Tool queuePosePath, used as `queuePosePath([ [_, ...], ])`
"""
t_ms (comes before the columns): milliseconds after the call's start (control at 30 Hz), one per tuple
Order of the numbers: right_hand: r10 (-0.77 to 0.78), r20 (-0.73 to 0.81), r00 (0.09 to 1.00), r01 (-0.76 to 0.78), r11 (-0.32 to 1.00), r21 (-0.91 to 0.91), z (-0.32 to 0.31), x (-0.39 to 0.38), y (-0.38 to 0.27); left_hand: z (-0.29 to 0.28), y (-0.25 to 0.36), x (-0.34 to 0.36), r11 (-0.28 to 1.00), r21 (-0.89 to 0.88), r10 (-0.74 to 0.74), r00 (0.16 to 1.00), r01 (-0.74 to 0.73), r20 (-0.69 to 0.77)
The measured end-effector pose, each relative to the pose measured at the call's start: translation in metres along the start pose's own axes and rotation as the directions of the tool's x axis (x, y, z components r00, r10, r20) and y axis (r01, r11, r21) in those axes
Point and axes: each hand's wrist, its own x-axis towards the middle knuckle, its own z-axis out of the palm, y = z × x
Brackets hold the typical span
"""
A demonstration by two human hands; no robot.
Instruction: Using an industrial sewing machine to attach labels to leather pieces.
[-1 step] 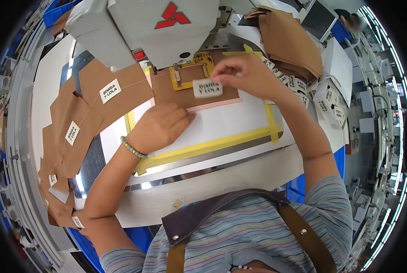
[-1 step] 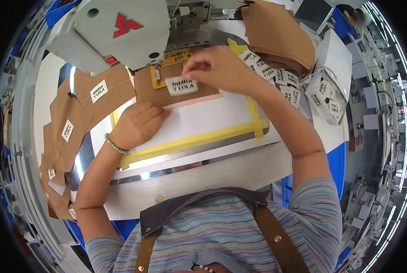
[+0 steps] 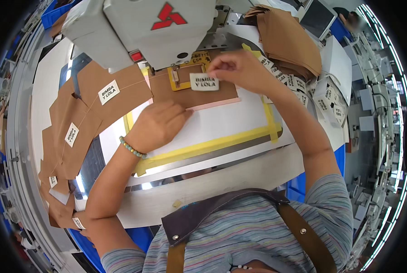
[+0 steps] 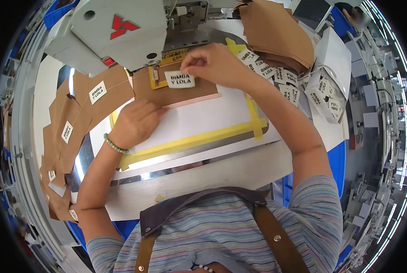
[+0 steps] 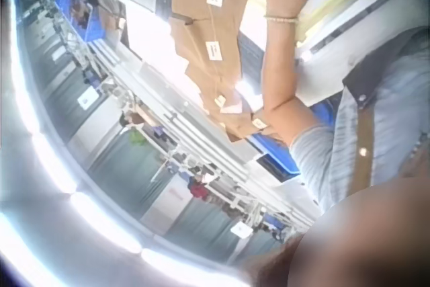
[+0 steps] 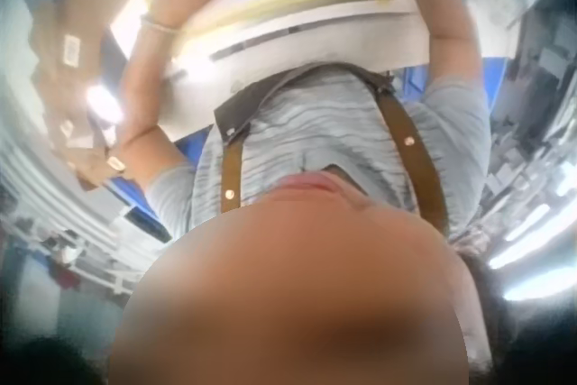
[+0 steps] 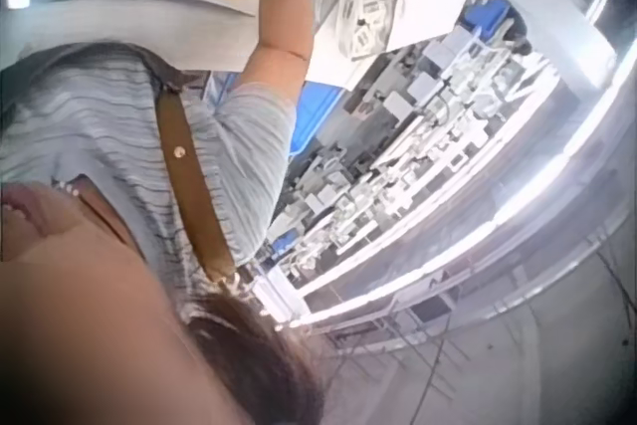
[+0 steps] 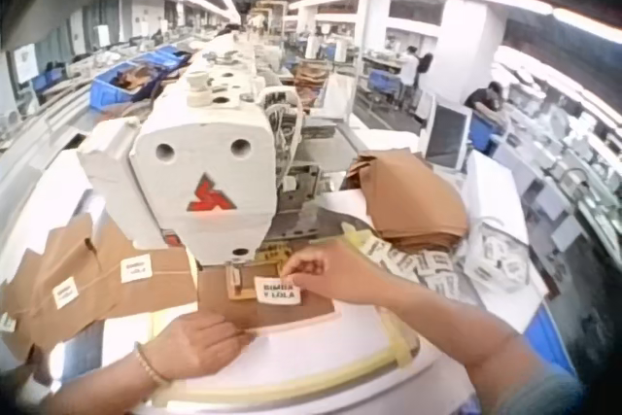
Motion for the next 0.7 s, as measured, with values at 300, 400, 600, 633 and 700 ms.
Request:
queuePosePath([
  [300, -0.111, -0.005, 0.994, 0.108, 0.974, -0.2, 0.019, 0.06, 0.028, 0.006, -0.009, 0.003, 0.949, -0.068, -0.312, 0.945, 0.307, -0.094],
  [400, -0.12, -0.048, 0.992, 0.106, 0.967, -0.231, 0.02, 0.06, 0.027, 0.008, -0.01, 0.004, 0.939, -0.028, -0.344, 0.936, 0.343, -0.076],
  [600, -0.137, -0.011, 0.991, 0.128, 0.95, -0.283, 0.02, 0.059, 0.026, 0.011, -0.01, 0.007, 0.934, 0.022, -0.356, 0.934, 0.356, 0.018],
  [633, -0.117, -0.018, 0.993, 0.106, 0.948, -0.3, 0.019, 0.06, 0.024, 0.011, -0.01, 0.007, 0.938, 0.019, -0.347, 0.938, 0.346, 0.026],
  [700, -0.152, 0.041, 0.988, 0.157, 0.929, -0.334, 0.017, 0.065, 0.021, 0.01, -0.011, 0.008, 0.95, 0.038, -0.311, 0.948, 0.309, 0.065],
])
